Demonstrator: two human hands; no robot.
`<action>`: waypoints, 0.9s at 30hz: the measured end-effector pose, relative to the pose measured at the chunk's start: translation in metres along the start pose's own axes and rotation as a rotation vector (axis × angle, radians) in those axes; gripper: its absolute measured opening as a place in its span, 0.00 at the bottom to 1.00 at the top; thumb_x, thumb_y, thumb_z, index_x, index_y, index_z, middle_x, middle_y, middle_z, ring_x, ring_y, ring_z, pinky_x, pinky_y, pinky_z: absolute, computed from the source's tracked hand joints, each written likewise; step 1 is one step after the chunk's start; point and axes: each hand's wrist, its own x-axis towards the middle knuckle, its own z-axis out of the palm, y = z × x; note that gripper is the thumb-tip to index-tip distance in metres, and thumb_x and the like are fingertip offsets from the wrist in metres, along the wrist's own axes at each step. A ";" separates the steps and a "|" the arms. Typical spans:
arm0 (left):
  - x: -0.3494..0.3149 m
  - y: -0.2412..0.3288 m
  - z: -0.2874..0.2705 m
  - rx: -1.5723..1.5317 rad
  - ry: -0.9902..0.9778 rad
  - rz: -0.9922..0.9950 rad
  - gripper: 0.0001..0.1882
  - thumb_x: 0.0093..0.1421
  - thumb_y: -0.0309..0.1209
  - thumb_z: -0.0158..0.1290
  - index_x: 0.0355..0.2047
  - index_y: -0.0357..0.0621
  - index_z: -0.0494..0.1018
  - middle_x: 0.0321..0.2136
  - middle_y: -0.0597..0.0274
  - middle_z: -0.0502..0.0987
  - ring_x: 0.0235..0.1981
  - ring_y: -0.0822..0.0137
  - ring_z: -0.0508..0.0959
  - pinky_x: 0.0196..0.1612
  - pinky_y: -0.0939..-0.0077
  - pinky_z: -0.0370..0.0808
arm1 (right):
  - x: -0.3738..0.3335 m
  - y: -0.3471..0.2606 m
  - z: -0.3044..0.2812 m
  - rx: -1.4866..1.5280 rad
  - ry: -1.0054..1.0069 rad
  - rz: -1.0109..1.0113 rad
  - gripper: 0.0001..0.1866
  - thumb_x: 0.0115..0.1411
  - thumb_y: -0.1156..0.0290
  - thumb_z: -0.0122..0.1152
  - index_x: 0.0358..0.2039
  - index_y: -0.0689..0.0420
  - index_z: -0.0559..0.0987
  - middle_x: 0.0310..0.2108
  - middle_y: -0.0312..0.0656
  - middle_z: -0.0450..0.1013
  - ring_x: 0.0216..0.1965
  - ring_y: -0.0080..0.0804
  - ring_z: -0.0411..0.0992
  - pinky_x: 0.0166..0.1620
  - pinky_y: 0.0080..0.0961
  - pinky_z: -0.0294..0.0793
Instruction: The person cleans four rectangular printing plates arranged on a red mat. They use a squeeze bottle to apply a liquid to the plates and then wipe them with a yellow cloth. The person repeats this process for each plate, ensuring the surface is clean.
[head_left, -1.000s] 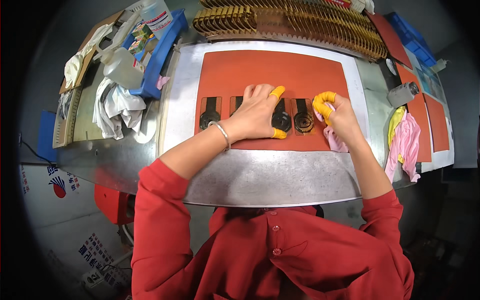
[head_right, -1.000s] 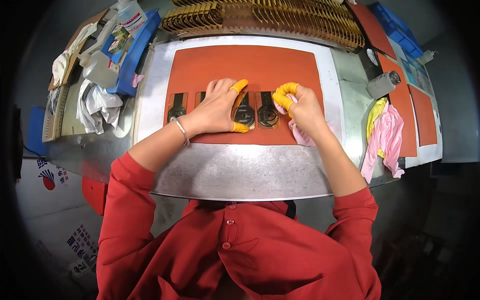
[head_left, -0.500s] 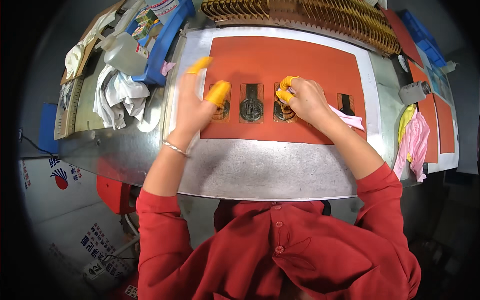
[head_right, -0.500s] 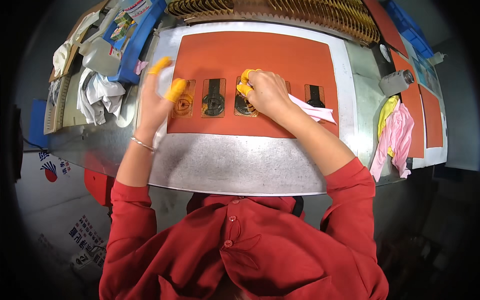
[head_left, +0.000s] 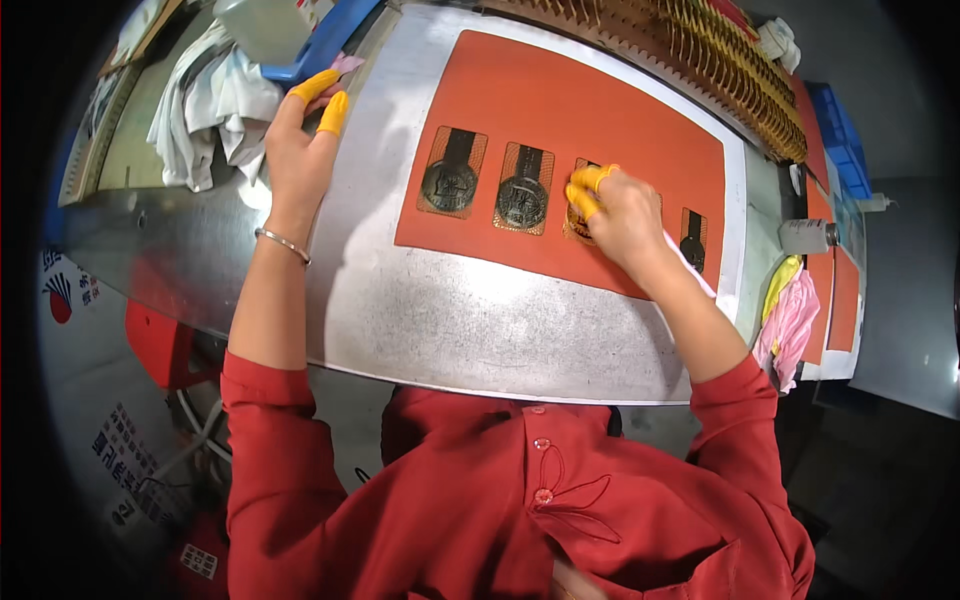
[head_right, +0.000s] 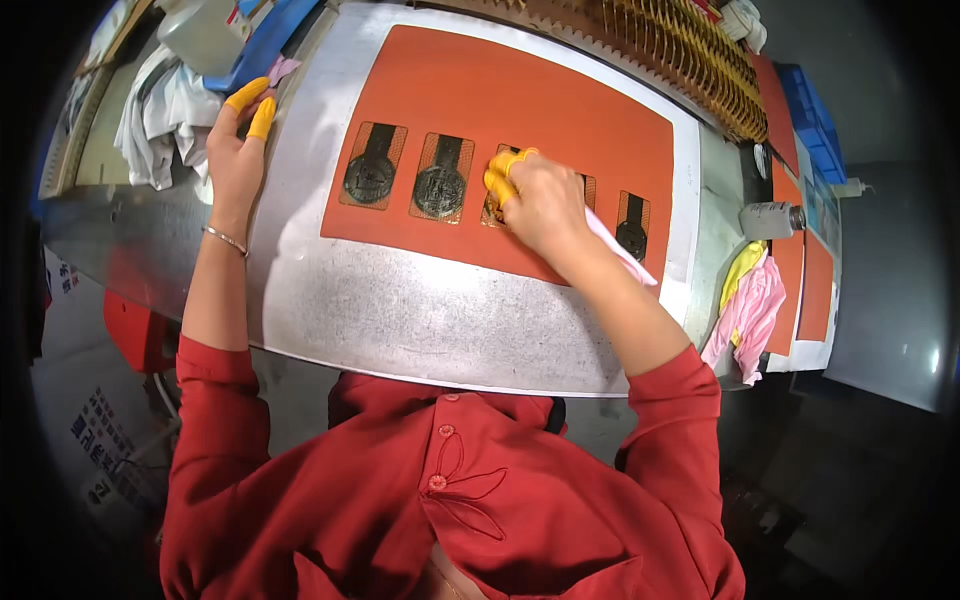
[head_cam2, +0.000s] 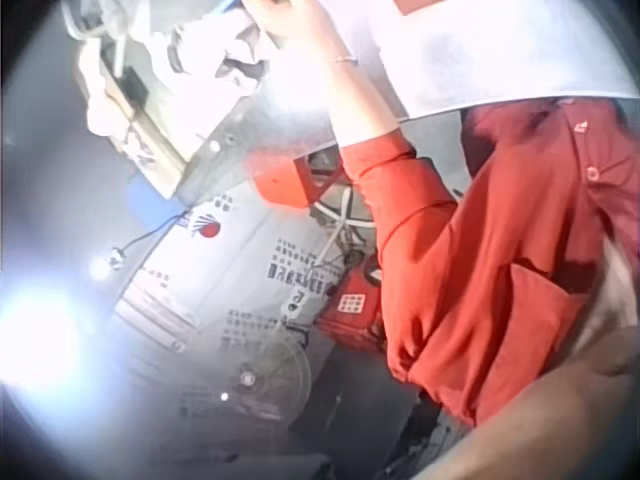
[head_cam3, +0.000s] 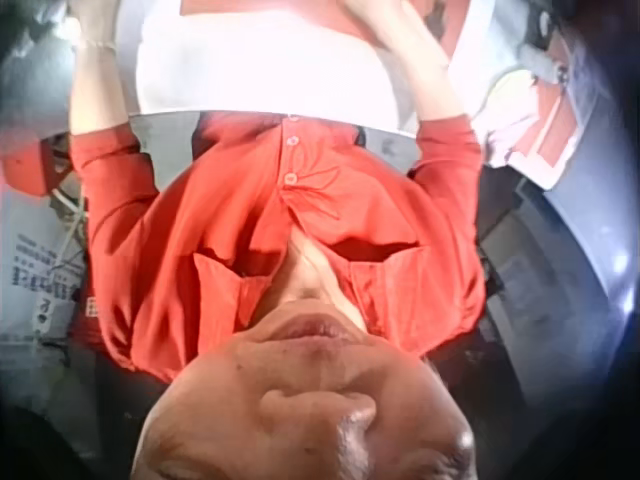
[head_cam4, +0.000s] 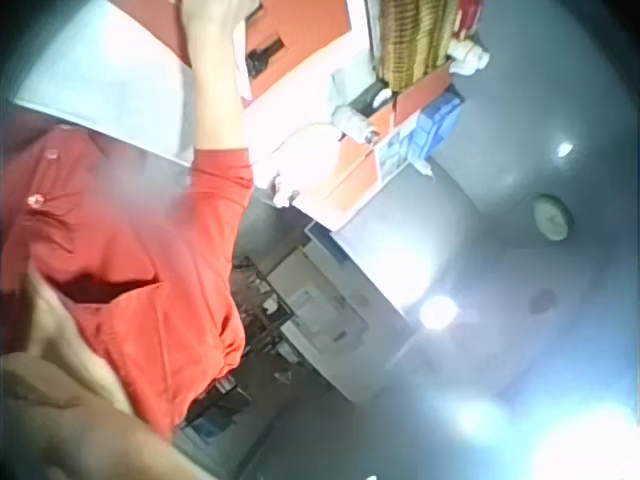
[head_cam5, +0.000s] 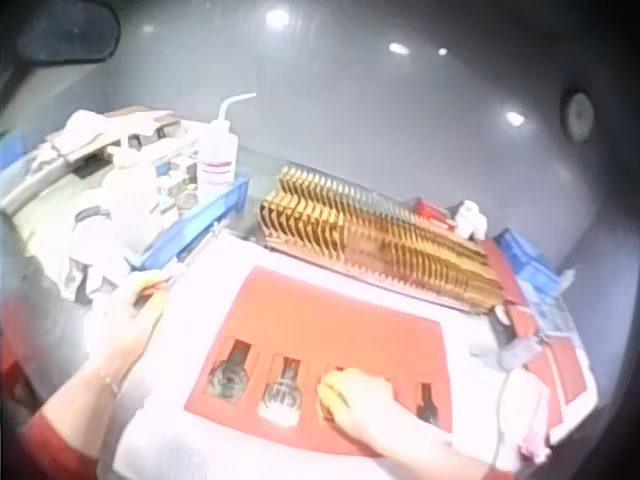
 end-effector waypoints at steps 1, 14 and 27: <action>0.003 0.000 -0.001 0.011 -0.021 -0.014 0.15 0.58 0.22 0.49 0.47 0.34 0.70 0.40 0.57 0.77 0.44 0.70 0.75 0.50 0.79 0.68 | 0.001 0.000 0.000 0.002 -0.008 -0.010 0.08 0.53 0.65 0.59 0.27 0.57 0.79 0.23 0.49 0.72 0.25 0.47 0.72 0.29 0.41 0.71; 0.001 -0.002 -0.003 -0.027 0.087 -0.050 0.14 0.55 0.21 0.51 0.43 0.34 0.72 0.36 0.58 0.77 0.39 0.70 0.76 0.45 0.79 0.70 | -0.005 -0.006 0.001 0.081 -0.042 -0.001 0.06 0.51 0.68 0.60 0.27 0.57 0.78 0.24 0.48 0.72 0.25 0.48 0.72 0.29 0.40 0.71; 0.002 -0.001 -0.004 -0.018 0.091 -0.029 0.14 0.55 0.21 0.51 0.43 0.33 0.72 0.37 0.57 0.77 0.40 0.70 0.76 0.46 0.78 0.70 | -0.006 0.011 0.002 -0.079 -0.120 -0.055 0.06 0.52 0.68 0.60 0.28 0.55 0.79 0.22 0.46 0.73 0.27 0.42 0.73 0.31 0.35 0.73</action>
